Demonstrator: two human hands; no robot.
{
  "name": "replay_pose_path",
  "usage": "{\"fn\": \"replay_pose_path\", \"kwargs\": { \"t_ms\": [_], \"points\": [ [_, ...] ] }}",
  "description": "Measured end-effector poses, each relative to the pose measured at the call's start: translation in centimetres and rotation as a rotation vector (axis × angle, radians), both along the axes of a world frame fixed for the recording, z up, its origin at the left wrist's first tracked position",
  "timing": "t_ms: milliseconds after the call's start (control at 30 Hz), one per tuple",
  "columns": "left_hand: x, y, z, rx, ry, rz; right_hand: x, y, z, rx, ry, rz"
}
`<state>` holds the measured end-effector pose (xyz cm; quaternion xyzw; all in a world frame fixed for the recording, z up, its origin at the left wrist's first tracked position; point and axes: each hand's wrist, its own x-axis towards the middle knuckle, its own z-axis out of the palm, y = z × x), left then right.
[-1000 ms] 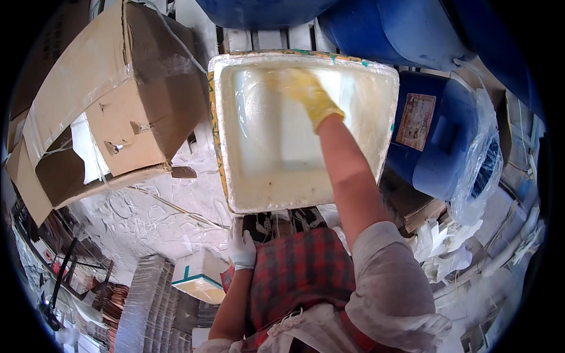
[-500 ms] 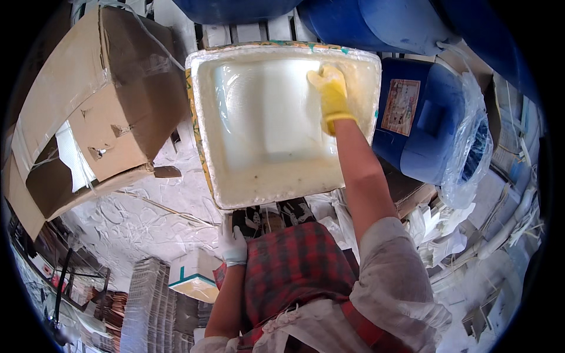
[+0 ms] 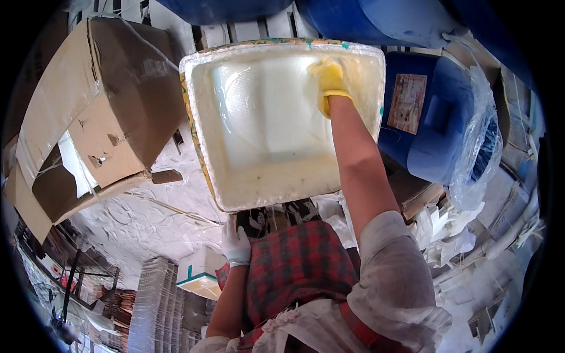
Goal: The person repeatedly wipes the inside of a white rectangular tray with a yellow cloth while wearing gloves. The person occasionally picks up white foam sheets from a nearby stack and places them back down. The tray remains in the same position throughout the clip.
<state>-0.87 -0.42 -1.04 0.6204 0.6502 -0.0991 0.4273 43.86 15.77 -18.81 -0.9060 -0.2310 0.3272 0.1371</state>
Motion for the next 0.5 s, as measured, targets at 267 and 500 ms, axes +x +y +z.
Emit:
{"fn": "replay_pose_path", "kwargs": {
  "t_ms": [267, 500],
  "points": [
    [-0.6, -0.5, -0.5, 0.075, -0.012, -0.042, 0.9, -1.2, -0.2, 0.191, -0.105, 0.099],
    [-0.2, -0.3, -0.4, 0.070, -0.008, -0.021, -0.5, -0.1, -0.6, 0.074, -0.013, -0.103]
  ]
}}
